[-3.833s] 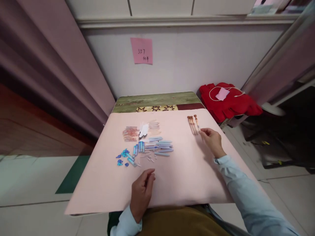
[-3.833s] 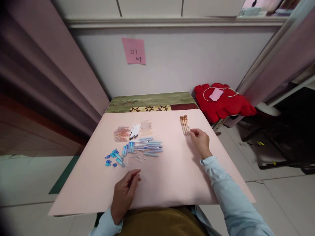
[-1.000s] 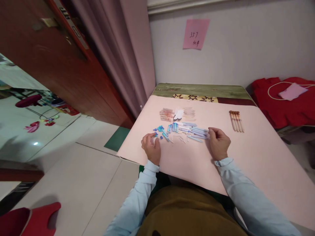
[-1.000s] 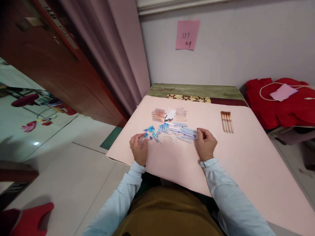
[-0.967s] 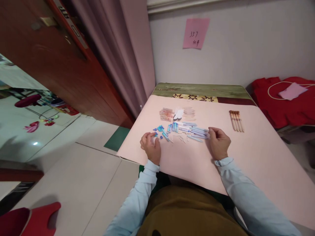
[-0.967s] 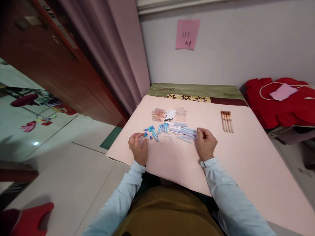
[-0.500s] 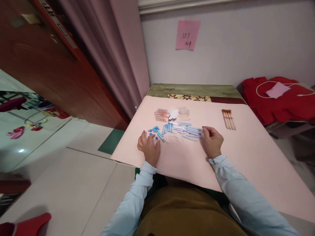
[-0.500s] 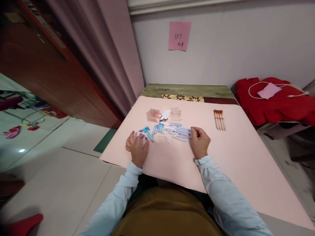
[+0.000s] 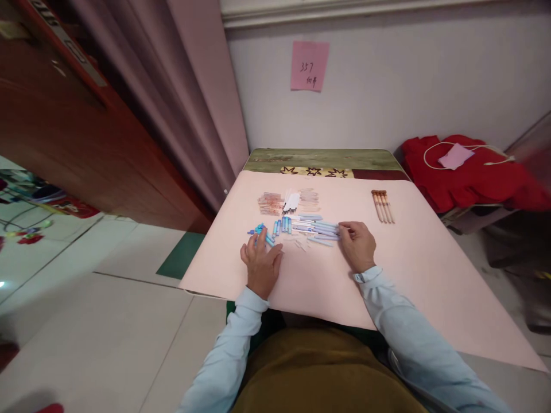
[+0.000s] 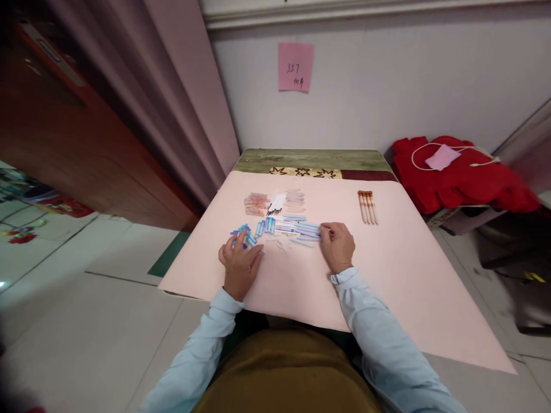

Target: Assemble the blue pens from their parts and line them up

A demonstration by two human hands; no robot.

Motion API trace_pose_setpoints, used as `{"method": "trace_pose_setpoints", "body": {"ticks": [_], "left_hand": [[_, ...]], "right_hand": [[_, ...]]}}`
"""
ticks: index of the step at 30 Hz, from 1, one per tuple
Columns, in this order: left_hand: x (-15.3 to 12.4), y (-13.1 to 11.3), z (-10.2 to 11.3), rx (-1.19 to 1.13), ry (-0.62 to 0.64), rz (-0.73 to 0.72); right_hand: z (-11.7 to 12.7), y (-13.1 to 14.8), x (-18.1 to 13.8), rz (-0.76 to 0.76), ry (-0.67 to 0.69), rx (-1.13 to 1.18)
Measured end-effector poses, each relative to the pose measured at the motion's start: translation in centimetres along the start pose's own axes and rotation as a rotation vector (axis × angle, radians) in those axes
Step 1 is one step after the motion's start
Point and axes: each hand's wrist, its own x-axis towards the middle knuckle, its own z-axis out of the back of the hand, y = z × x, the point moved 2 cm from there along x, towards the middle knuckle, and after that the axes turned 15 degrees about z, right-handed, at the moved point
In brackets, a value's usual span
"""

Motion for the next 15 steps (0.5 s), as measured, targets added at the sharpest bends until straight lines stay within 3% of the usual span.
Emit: {"method": "trace_pose_setpoints", "body": {"ticks": [15], "left_hand": [[0.23, 0.82, -0.57, -0.031, -0.014, 0.046]], "right_hand": [[-0.81, 0.90, -0.03, 0.264, 0.245, -0.106]]}}
